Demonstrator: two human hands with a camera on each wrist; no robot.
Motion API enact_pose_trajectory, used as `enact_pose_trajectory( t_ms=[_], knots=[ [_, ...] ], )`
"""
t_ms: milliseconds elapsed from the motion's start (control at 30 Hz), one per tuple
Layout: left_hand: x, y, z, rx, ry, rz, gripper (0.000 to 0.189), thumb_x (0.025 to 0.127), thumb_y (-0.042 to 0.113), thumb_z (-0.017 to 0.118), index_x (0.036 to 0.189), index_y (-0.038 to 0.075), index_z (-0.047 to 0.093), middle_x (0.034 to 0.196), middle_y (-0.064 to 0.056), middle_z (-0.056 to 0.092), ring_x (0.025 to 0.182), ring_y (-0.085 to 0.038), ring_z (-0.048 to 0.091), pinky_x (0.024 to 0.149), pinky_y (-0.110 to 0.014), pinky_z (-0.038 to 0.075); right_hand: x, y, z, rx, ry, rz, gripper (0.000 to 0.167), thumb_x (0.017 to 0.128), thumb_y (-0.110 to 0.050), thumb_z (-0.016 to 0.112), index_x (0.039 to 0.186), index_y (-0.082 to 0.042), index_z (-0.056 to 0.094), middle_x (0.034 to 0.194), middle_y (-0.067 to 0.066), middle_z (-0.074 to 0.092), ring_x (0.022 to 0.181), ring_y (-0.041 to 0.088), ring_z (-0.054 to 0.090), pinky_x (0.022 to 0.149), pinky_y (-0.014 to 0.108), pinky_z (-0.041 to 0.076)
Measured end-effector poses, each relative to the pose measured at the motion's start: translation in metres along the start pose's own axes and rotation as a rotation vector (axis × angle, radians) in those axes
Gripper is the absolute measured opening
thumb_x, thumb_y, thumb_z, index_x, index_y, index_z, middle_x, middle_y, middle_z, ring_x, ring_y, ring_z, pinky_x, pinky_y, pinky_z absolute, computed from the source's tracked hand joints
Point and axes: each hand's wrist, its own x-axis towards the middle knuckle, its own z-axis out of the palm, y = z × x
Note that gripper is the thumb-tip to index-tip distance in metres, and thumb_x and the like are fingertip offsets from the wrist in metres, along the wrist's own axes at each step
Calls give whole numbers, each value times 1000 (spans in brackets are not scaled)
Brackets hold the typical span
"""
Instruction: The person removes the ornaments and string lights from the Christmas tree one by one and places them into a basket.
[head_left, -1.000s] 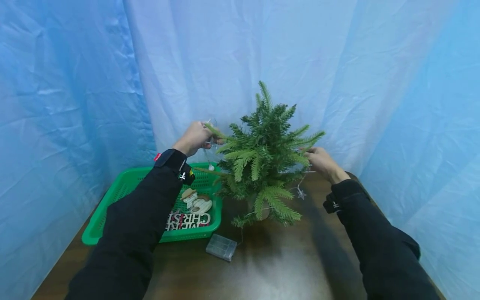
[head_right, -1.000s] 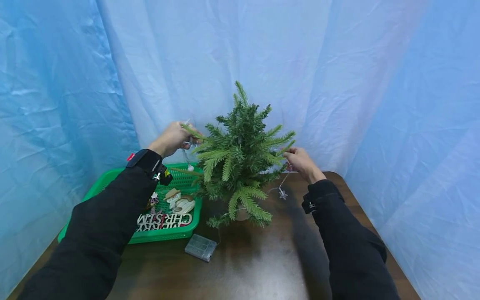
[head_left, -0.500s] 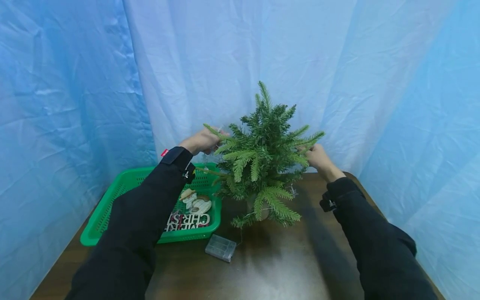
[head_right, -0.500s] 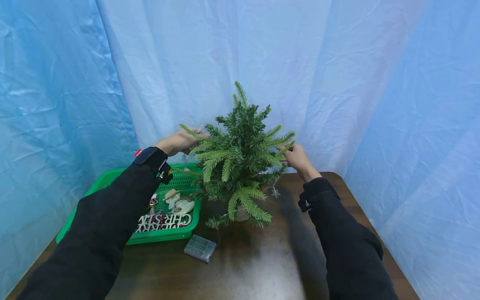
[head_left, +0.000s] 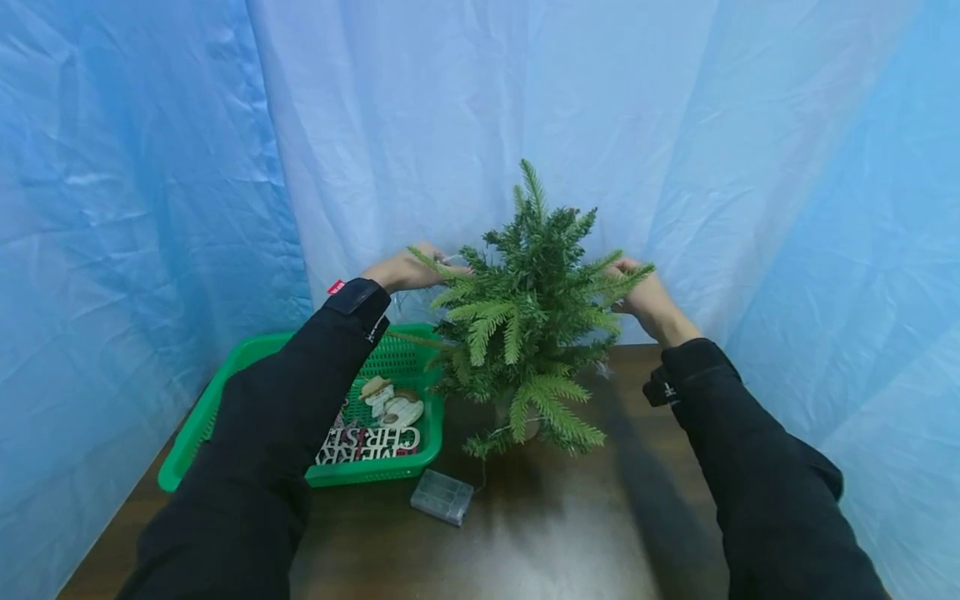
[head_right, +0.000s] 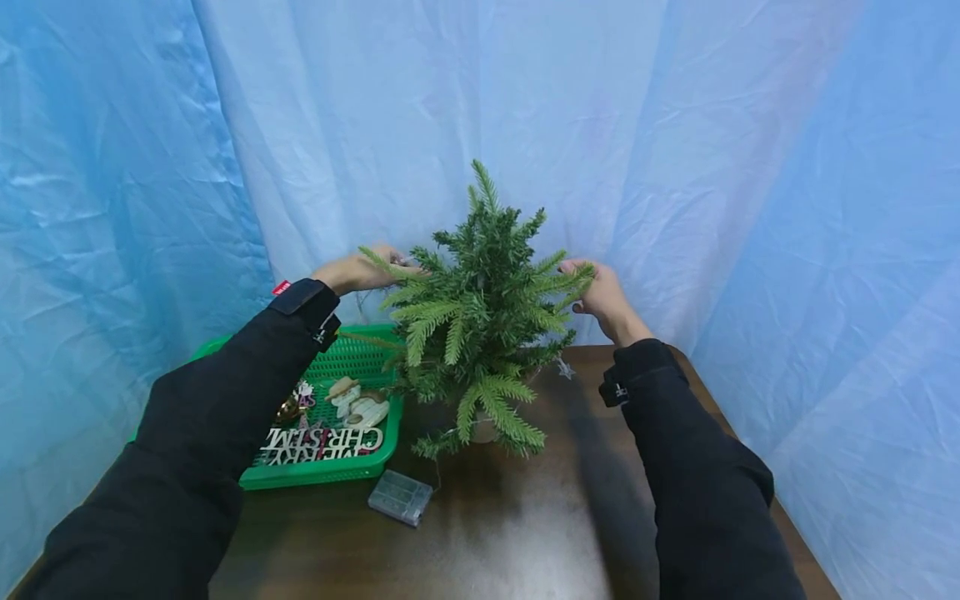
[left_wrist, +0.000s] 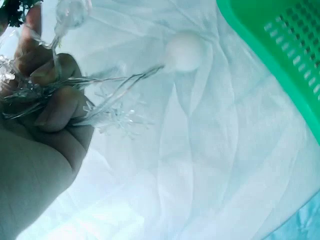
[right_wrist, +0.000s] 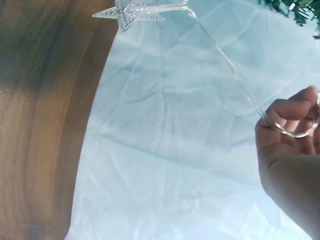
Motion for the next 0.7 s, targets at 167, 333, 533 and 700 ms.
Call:
enact_pose_trajectory(
  t_ms=[167, 333, 533, 700],
  knots=[
    [-3, -1, -4, 386, 116, 162, 41, 104, 28, 60, 67, 13, 64, 107, -14, 70, 50, -15, 36, 58, -28, 34, 1, -2, -1, 62, 5, -4, 25, 109, -35, 47, 111, -12, 57, 103, 2, 50, 76, 16, 45, 74, 38, 42],
    [-2, -1, -7, 377, 106, 210, 29, 103, 24, 63, 84, 4, 73, 55, 4, 33, 48, -8, 22, 56, -27, 30, 3, -2, -3, 135, 11, 7, 20, 109, -32, 49, 105, -17, 62, 106, -2, 58, 74, 12, 50, 67, 31, 44],
    [-1, -1, -8, 304, 175, 215, 26, 107, 21, 56, 99, 2, 70, 64, 4, 38, 48, -9, 20, 51, -26, 23, 7, -7, -6, 118, 1, 12, 18, 108, -32, 52, 106, -19, 64, 101, -4, 63, 69, 10, 52, 63, 28, 45],
    [1, 3, -7, 269, 293, 250, 26, 107, 23, 56, 92, 3, 62, 62, 3, 31, 51, -10, 25, 55, -27, 27, 9, -16, -5, 87, 7, 17, 32, 106, -37, 55, 124, -11, 62, 105, -4, 60, 72, 8, 55, 67, 27, 48]
  ],
)
